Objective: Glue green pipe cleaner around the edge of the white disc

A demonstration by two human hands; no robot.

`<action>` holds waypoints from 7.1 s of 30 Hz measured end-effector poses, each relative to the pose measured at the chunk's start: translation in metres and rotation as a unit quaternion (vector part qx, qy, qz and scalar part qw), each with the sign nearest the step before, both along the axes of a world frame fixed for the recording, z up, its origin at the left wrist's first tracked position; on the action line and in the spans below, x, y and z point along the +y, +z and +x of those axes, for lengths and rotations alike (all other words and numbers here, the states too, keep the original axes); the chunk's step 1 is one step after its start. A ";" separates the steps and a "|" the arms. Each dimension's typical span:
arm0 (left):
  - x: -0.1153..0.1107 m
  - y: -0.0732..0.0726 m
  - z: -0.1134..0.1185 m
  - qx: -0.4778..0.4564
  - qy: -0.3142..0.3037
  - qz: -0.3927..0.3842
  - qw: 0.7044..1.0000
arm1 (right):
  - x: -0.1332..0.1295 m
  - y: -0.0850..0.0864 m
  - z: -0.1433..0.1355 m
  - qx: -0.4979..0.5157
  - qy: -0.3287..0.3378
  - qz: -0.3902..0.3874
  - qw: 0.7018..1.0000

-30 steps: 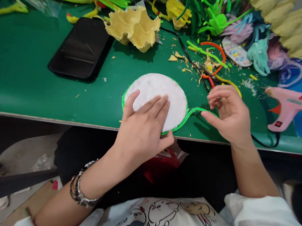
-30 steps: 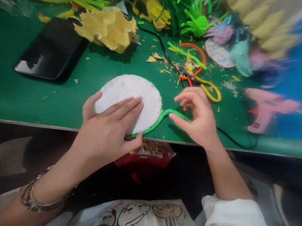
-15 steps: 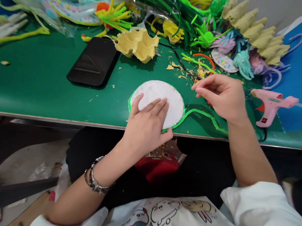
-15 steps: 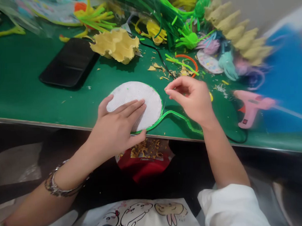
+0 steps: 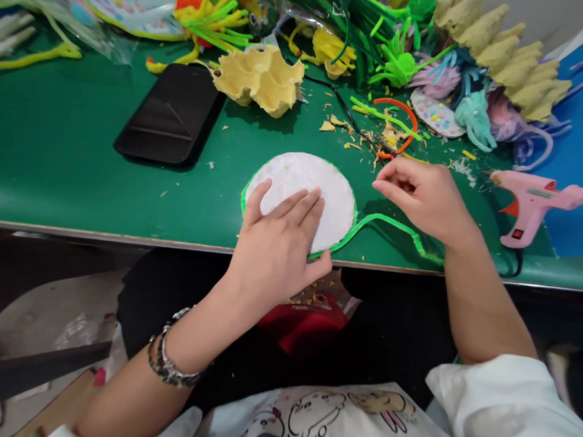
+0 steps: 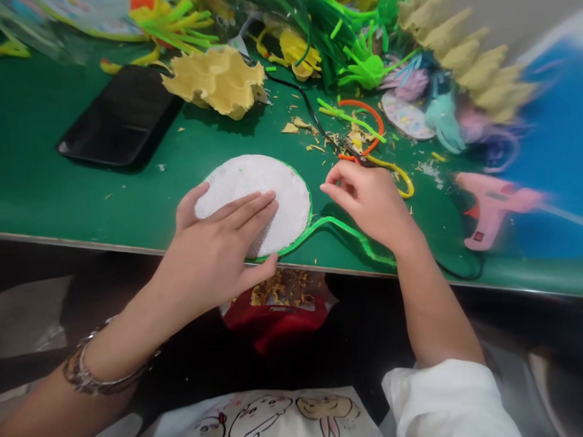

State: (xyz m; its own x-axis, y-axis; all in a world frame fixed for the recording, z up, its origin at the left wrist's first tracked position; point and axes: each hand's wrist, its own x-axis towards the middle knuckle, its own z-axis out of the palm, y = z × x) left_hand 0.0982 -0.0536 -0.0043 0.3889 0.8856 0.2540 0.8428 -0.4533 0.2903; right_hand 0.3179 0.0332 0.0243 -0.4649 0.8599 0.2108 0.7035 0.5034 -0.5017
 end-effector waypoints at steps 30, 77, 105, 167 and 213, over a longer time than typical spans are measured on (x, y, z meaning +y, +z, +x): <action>-0.001 0.000 -0.001 0.014 0.004 -0.011 1.000 | -0.002 0.002 0.012 0.026 -0.047 -0.021 0.998; 0.008 -0.008 -0.019 0.013 -0.058 0.032 0.998 | 0.005 -0.003 0.026 -0.013 -0.112 0.112 0.987; 0.007 -0.008 -0.021 -0.006 -0.051 -0.002 0.999 | -0.002 -0.010 0.011 -0.042 0.067 -0.053 0.995; 0.007 -0.011 -0.022 0.012 -0.066 0.023 0.997 | -0.006 0.004 0.032 -0.148 0.020 0.100 0.984; 0.106 0.047 0.033 -0.194 -0.123 -0.198 0.953 | 0.002 -0.001 0.024 0.491 -0.025 -0.244 0.836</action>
